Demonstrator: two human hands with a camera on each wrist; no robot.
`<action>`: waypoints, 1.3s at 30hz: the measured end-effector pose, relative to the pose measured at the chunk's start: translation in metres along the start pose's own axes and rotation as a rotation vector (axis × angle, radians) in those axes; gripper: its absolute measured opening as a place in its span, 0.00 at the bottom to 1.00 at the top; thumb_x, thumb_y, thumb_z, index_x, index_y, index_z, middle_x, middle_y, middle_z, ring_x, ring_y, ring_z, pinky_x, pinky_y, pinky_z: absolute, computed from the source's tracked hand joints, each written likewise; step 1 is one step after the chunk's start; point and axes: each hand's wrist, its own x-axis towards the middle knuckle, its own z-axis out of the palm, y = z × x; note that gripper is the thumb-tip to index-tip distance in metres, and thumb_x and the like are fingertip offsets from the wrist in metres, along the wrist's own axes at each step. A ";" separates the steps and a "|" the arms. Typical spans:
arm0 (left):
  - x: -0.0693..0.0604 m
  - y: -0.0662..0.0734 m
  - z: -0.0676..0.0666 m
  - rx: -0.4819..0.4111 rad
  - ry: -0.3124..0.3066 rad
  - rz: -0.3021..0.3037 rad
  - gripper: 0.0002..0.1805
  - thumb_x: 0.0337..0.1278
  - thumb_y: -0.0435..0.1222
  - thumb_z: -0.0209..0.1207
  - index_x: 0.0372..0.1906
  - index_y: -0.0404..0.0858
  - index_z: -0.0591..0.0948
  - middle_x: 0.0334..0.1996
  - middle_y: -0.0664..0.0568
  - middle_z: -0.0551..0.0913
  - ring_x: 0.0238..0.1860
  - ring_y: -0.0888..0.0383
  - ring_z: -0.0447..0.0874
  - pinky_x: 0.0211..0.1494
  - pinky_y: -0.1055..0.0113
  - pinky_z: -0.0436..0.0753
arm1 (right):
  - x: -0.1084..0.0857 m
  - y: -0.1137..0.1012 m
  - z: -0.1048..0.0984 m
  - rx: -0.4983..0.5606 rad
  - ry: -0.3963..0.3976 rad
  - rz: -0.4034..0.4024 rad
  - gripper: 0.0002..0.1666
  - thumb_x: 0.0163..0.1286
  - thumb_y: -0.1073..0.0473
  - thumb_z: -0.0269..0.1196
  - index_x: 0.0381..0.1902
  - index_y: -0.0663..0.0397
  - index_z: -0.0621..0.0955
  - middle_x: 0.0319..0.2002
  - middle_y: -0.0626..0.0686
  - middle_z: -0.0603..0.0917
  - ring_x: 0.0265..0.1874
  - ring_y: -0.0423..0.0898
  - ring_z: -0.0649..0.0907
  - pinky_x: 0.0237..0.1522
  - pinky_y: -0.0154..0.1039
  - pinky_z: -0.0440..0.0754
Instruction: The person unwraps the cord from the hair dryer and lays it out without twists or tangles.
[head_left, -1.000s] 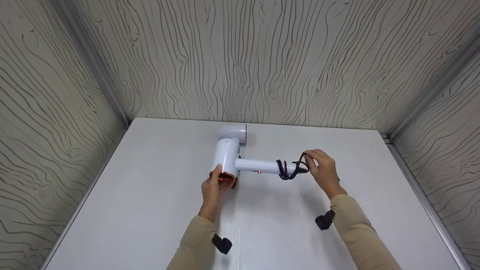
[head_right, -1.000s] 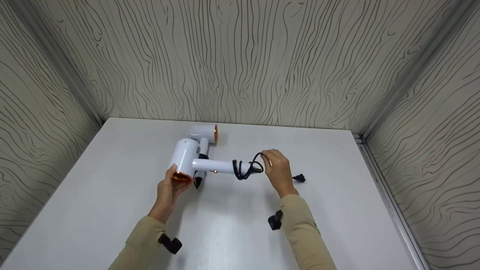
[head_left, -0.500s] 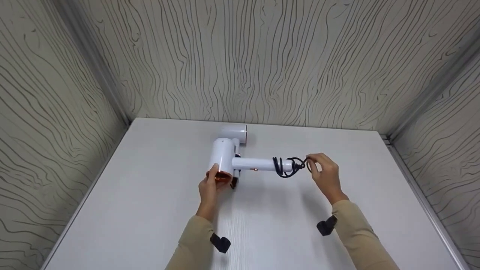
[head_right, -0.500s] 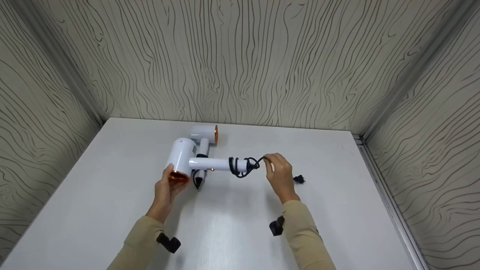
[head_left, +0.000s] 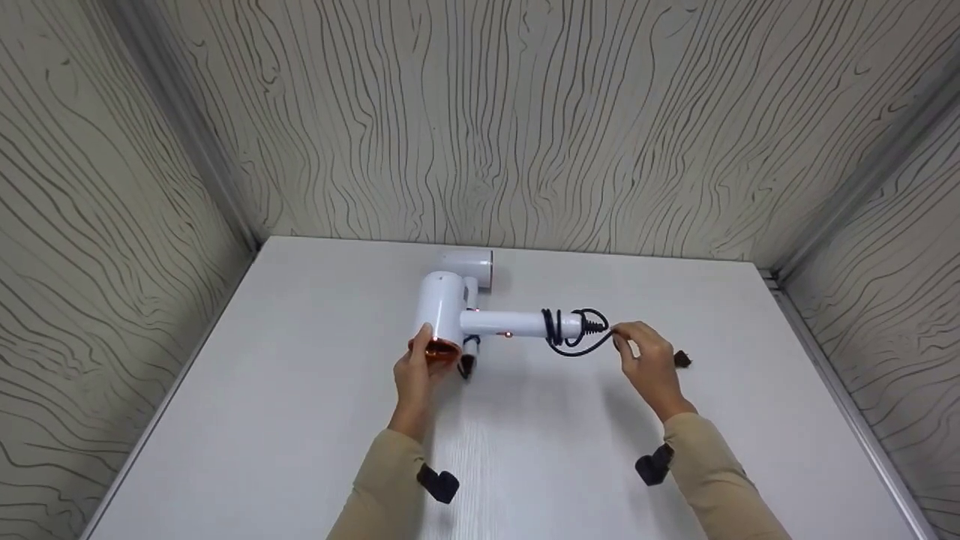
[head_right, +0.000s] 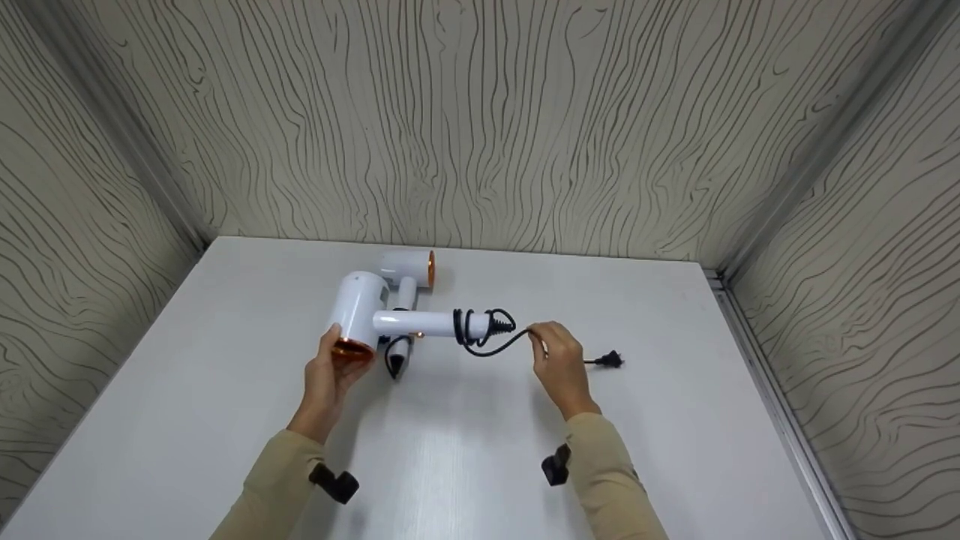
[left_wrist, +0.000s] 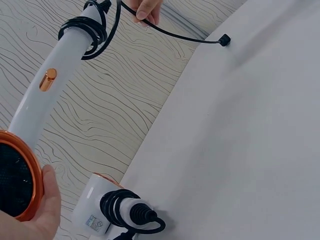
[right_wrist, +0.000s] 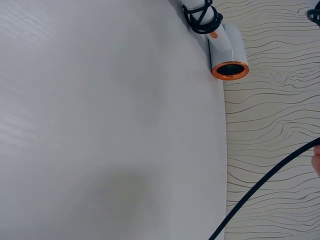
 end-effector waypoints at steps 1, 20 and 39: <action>0.000 0.000 0.000 -0.008 -0.002 0.001 0.40 0.66 0.58 0.46 0.66 0.29 0.62 0.59 0.34 0.75 0.42 0.58 0.85 0.60 0.57 0.82 | -0.002 0.000 0.001 -0.006 -0.010 -0.008 0.11 0.48 0.81 0.67 0.30 0.67 0.82 0.27 0.58 0.85 0.28 0.50 0.83 0.38 0.23 0.79; 0.002 0.006 -0.003 -0.048 -0.023 0.034 0.40 0.67 0.57 0.45 0.68 0.28 0.61 0.59 0.34 0.73 0.42 0.59 0.84 0.57 0.61 0.84 | -0.045 -0.008 0.013 -0.026 -0.320 -0.062 0.14 0.45 0.81 0.69 0.28 0.64 0.81 0.26 0.53 0.82 0.26 0.44 0.83 0.27 0.32 0.85; -0.001 0.005 0.001 -0.041 -0.014 0.041 0.39 0.66 0.56 0.47 0.66 0.27 0.62 0.57 0.32 0.75 0.42 0.57 0.85 0.59 0.57 0.83 | -0.070 0.002 0.003 -0.172 -0.645 0.255 0.08 0.56 0.72 0.67 0.35 0.63 0.85 0.32 0.54 0.84 0.33 0.47 0.85 0.37 0.38 0.85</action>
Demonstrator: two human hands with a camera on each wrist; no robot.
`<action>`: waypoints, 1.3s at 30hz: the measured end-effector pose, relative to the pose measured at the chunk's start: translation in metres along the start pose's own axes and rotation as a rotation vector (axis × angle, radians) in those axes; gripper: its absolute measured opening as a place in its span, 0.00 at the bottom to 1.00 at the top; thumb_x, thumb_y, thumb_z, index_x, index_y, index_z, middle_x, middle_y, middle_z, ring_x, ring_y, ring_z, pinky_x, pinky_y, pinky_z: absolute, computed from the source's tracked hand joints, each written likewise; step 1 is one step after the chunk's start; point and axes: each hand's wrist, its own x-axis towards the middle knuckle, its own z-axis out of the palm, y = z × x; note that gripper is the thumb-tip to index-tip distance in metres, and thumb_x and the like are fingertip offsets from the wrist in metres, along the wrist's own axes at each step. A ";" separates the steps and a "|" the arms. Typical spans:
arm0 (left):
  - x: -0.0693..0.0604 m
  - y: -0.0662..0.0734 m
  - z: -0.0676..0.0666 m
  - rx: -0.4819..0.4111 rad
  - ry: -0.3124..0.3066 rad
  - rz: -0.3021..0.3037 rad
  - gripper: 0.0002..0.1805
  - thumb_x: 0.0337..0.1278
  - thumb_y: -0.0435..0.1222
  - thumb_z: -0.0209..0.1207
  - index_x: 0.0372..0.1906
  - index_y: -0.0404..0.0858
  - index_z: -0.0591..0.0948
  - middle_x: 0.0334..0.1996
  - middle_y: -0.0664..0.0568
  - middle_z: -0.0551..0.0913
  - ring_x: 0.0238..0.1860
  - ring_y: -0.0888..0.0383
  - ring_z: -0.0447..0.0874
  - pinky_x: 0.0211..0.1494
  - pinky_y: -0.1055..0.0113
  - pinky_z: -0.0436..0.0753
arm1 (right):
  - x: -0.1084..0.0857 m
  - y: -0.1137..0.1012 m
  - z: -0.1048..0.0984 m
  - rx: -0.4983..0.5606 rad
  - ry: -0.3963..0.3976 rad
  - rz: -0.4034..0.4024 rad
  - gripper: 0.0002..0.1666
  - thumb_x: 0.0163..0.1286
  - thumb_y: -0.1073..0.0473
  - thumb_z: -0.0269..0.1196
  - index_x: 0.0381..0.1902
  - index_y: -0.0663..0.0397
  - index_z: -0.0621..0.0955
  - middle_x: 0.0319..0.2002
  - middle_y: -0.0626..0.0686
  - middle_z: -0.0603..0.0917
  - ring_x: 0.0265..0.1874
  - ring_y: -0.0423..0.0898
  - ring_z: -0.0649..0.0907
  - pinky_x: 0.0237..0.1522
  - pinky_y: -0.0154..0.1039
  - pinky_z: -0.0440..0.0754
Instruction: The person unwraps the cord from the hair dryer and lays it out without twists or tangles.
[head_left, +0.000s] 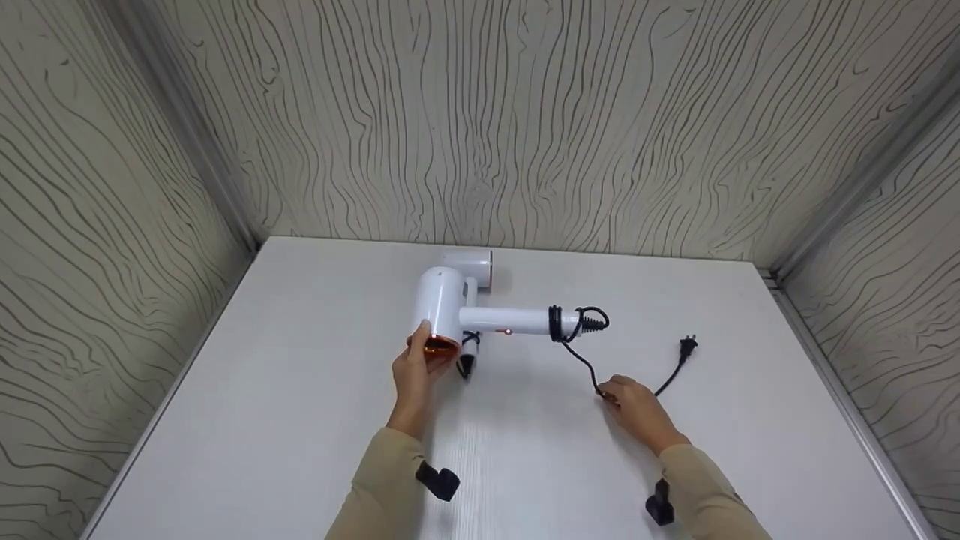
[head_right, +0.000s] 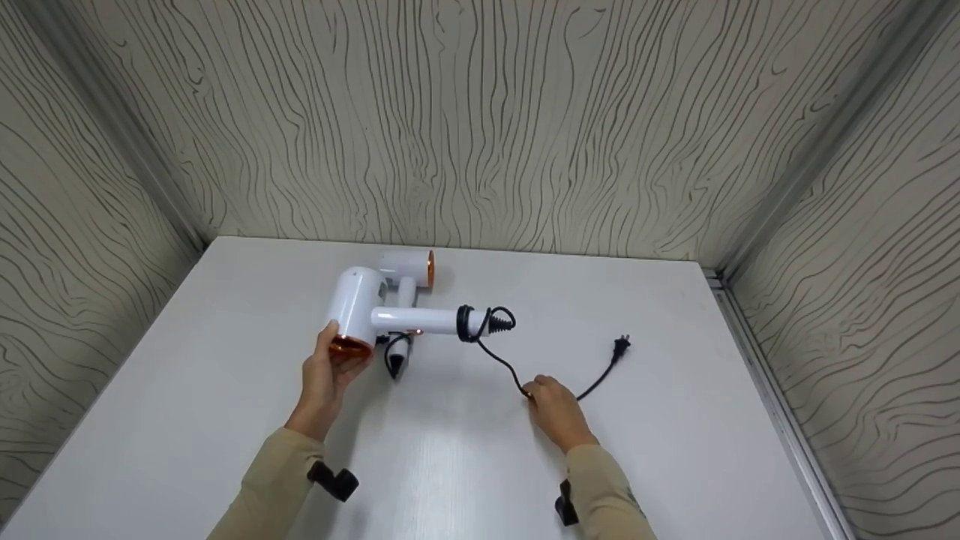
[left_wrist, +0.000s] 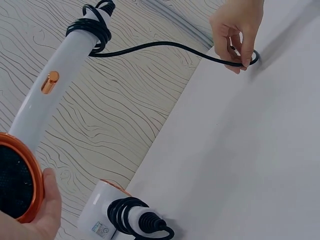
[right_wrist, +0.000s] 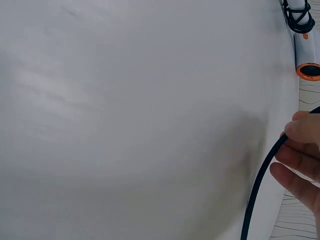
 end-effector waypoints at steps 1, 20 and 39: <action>0.000 0.000 0.000 -0.010 -0.001 0.005 0.39 0.66 0.56 0.47 0.65 0.26 0.62 0.57 0.32 0.75 0.42 0.56 0.85 0.58 0.57 0.84 | 0.000 0.001 0.000 -0.003 0.003 0.017 0.07 0.56 0.72 0.67 0.35 0.62 0.85 0.32 0.54 0.84 0.33 0.47 0.85 0.37 0.38 0.85; 0.001 -0.002 -0.002 0.005 -0.008 -0.014 0.42 0.66 0.59 0.45 0.69 0.29 0.60 0.60 0.32 0.73 0.45 0.56 0.85 0.62 0.55 0.81 | -0.009 0.013 0.004 -0.104 0.170 -0.059 0.09 0.49 0.76 0.69 0.22 0.59 0.84 0.25 0.51 0.78 0.28 0.45 0.80 0.34 0.38 0.83; 0.000 -0.001 -0.001 -0.019 -0.008 -0.049 0.40 0.66 0.57 0.46 0.68 0.28 0.60 0.57 0.34 0.75 0.41 0.58 0.85 0.58 0.58 0.84 | -0.009 0.027 0.000 -0.048 0.151 0.071 0.06 0.53 0.76 0.67 0.28 0.64 0.86 0.30 0.56 0.83 0.35 0.52 0.86 0.41 0.43 0.86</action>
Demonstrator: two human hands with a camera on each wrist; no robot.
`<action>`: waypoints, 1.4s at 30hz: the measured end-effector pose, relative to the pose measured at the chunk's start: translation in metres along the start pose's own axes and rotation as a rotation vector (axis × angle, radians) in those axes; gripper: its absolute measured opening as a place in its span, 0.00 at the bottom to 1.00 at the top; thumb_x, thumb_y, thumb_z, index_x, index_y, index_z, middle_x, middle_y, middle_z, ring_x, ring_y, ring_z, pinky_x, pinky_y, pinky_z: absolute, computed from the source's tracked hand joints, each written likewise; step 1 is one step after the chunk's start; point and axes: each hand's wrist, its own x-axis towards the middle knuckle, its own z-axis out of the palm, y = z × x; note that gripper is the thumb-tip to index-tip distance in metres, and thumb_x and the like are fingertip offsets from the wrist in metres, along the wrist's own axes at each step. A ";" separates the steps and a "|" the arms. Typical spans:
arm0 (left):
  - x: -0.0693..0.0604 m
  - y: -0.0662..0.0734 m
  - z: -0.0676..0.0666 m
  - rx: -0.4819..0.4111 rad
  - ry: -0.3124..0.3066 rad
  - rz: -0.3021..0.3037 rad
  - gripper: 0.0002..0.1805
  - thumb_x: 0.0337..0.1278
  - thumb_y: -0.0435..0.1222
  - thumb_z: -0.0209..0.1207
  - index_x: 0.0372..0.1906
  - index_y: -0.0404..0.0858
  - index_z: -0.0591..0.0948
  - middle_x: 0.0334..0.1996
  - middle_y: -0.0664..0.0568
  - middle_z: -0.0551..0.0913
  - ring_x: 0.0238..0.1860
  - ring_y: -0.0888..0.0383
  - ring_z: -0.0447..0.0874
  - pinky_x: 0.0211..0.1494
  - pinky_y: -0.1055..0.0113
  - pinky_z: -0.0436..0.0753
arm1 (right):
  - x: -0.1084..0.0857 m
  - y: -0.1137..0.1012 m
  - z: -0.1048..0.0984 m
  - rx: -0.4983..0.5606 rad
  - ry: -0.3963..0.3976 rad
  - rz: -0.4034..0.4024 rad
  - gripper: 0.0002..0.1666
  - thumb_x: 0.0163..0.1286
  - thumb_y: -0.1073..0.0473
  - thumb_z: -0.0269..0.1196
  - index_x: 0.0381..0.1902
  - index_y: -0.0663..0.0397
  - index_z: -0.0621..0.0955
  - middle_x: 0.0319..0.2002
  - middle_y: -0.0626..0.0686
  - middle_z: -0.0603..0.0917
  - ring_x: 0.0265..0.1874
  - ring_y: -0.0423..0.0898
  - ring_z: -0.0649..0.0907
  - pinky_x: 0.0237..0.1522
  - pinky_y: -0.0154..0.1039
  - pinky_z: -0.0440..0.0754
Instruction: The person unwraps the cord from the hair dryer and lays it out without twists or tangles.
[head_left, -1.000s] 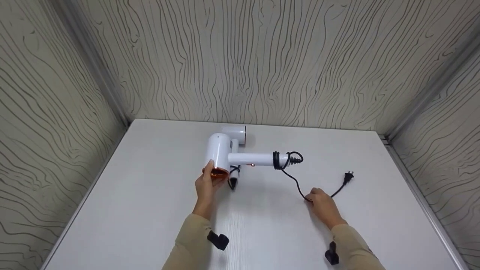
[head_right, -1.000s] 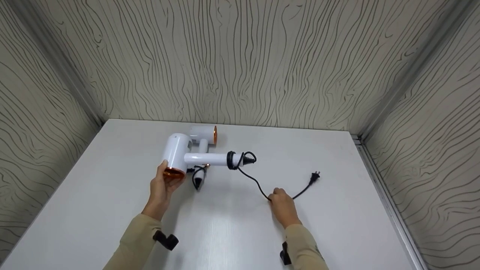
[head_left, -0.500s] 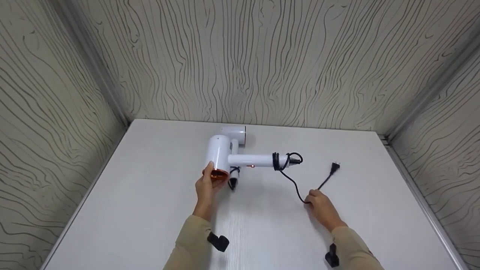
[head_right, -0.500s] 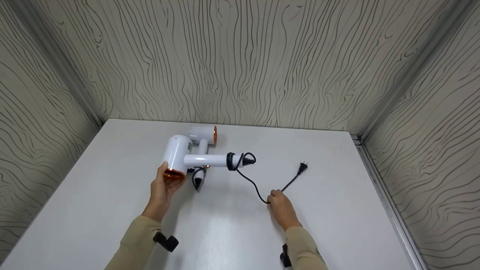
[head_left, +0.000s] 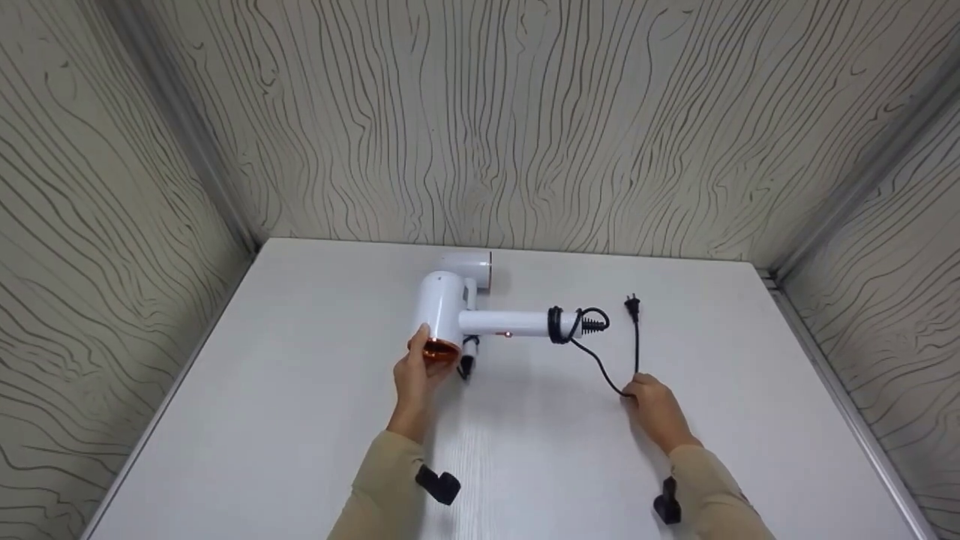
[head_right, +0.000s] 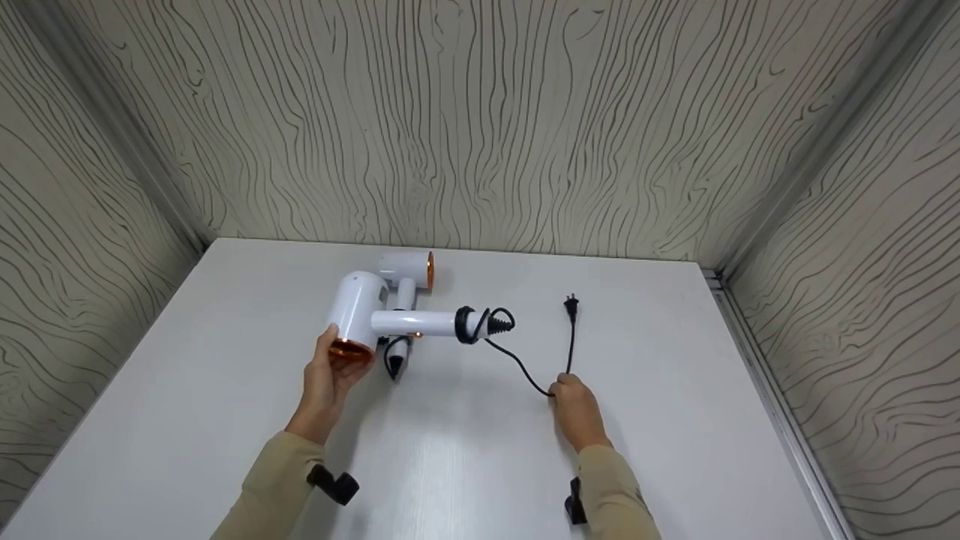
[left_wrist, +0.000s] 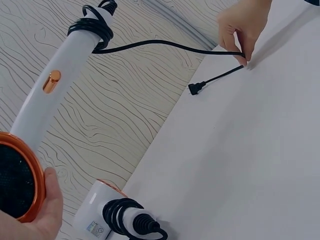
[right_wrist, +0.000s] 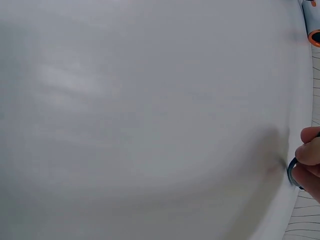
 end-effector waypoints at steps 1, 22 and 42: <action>0.000 0.000 0.000 -0.002 -0.002 -0.005 0.39 0.66 0.57 0.45 0.68 0.29 0.61 0.57 0.34 0.75 0.41 0.58 0.85 0.58 0.58 0.84 | 0.000 0.001 0.000 0.003 -0.005 0.003 0.06 0.53 0.76 0.67 0.28 0.65 0.86 0.31 0.56 0.84 0.36 0.53 0.86 0.41 0.44 0.86; 0.000 0.001 0.000 -0.056 -0.015 0.029 0.37 0.66 0.54 0.48 0.63 0.24 0.65 0.43 0.42 0.83 0.34 0.60 0.86 0.51 0.62 0.87 | -0.001 0.009 0.003 -0.006 0.068 -0.008 0.07 0.53 0.74 0.69 0.29 0.60 0.86 0.31 0.54 0.83 0.34 0.51 0.85 0.39 0.41 0.86; -0.001 -0.001 0.002 0.026 -0.005 0.022 0.39 0.66 0.56 0.47 0.65 0.26 0.63 0.57 0.33 0.77 0.40 0.59 0.86 0.57 0.58 0.85 | 0.001 -0.001 0.001 0.014 0.014 0.026 0.07 0.56 0.72 0.66 0.34 0.62 0.85 0.34 0.56 0.84 0.38 0.52 0.85 0.45 0.46 0.85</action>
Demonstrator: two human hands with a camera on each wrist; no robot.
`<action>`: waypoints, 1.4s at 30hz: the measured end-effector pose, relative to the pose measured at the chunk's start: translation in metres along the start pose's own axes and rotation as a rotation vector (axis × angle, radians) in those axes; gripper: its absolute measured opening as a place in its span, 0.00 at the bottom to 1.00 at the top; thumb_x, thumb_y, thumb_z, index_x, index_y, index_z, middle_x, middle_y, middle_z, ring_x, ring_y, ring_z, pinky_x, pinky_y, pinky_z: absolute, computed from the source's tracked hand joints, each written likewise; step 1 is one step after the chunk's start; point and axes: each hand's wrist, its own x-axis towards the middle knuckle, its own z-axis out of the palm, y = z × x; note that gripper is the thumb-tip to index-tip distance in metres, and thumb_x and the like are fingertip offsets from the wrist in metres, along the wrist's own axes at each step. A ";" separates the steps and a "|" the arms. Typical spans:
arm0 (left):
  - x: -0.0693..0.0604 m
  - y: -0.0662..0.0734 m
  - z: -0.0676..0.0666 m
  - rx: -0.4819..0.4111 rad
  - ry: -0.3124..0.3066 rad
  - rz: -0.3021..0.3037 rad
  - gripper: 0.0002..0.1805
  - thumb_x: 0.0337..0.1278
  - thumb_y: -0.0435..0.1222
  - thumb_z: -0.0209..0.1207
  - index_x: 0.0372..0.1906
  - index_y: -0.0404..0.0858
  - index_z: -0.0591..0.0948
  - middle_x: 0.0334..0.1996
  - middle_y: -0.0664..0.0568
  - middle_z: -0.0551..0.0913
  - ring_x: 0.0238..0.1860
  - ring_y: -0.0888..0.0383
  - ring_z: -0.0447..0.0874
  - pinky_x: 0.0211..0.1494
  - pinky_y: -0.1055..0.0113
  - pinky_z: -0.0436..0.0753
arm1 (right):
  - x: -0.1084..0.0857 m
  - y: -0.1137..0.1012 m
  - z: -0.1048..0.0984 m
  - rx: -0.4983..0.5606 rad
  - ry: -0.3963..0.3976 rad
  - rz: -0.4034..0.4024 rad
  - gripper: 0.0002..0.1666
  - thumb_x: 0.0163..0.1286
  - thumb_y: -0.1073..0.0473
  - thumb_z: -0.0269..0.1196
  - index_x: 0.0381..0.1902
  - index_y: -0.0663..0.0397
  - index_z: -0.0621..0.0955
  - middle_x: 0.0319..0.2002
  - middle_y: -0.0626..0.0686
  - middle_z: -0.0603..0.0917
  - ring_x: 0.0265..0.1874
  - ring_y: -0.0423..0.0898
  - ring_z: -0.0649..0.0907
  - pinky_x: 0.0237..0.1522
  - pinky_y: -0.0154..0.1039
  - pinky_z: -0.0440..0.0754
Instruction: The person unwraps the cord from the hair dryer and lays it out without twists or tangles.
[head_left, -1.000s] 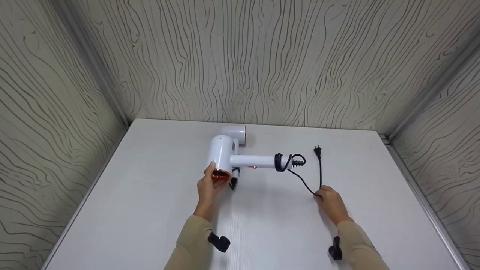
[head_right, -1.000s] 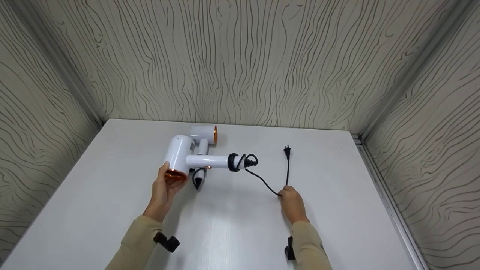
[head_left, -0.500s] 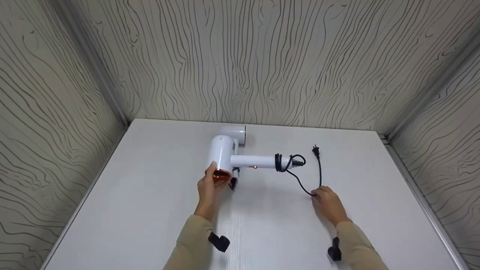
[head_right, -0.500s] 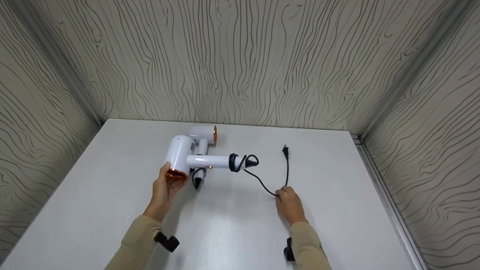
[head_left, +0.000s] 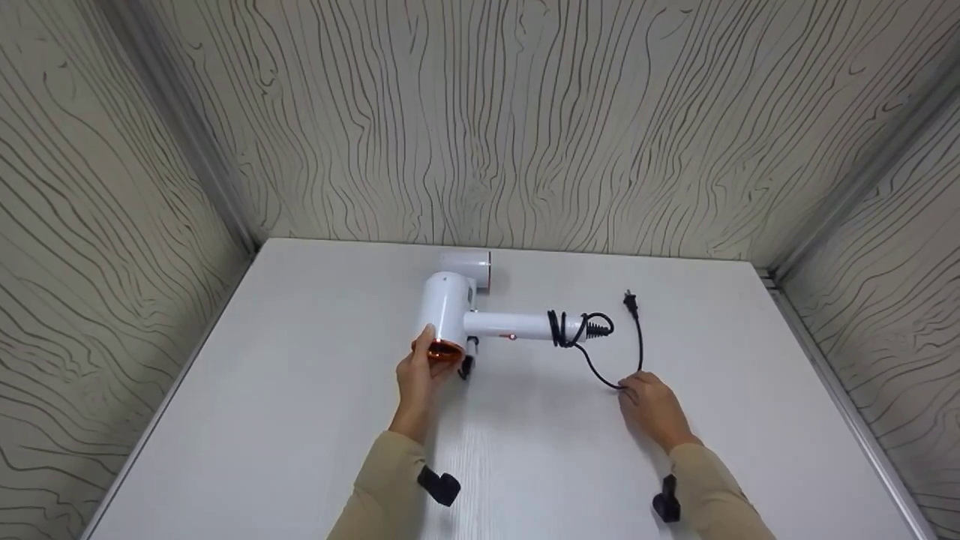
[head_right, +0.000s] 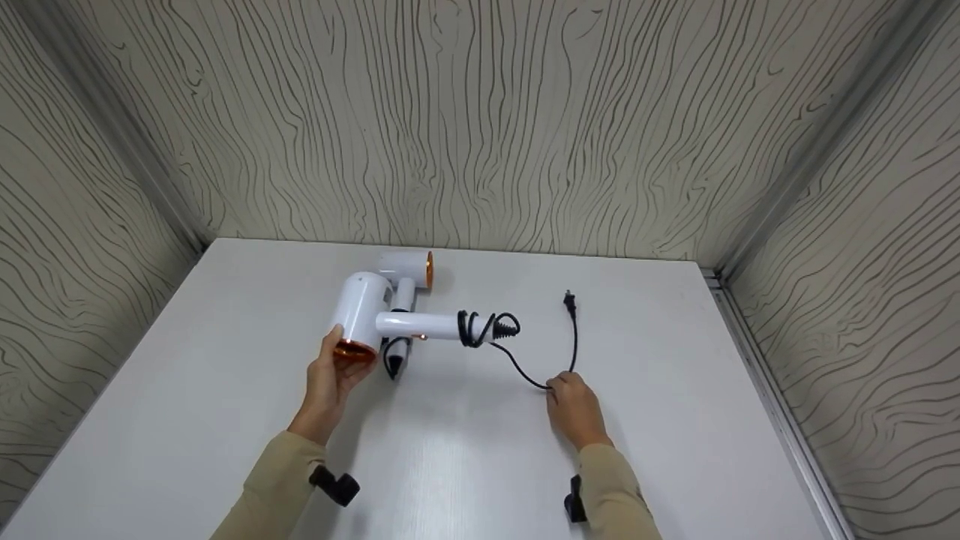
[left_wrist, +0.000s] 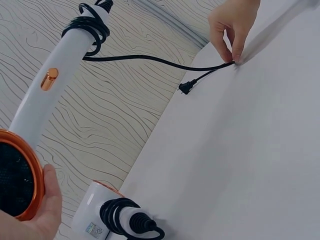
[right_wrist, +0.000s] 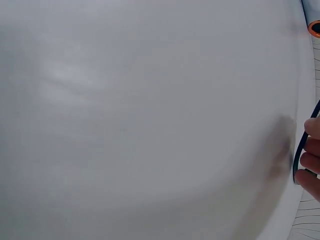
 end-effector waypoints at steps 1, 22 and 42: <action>0.000 0.000 0.000 0.002 0.002 0.000 0.38 0.66 0.56 0.47 0.65 0.27 0.63 0.57 0.33 0.77 0.40 0.59 0.86 0.57 0.59 0.85 | 0.000 -0.001 0.000 0.001 0.004 -0.003 0.07 0.56 0.72 0.66 0.34 0.62 0.85 0.34 0.56 0.84 0.38 0.52 0.85 0.44 0.46 0.85; 0.000 0.000 0.001 -0.018 -0.008 -0.004 0.38 0.67 0.55 0.47 0.65 0.26 0.63 0.51 0.37 0.80 0.40 0.59 0.86 0.58 0.57 0.84 | 0.022 -0.033 -0.006 0.095 0.060 -0.065 0.12 0.56 0.69 0.69 0.40 0.62 0.84 0.36 0.56 0.86 0.39 0.52 0.86 0.43 0.44 0.86; 0.001 -0.001 0.003 -0.033 -0.009 0.002 0.36 0.66 0.53 0.48 0.62 0.26 0.65 0.49 0.39 0.79 0.37 0.60 0.85 0.54 0.59 0.86 | 0.049 -0.072 -0.019 0.267 0.037 0.042 0.10 0.60 0.64 0.67 0.40 0.62 0.85 0.39 0.60 0.88 0.41 0.56 0.86 0.47 0.50 0.85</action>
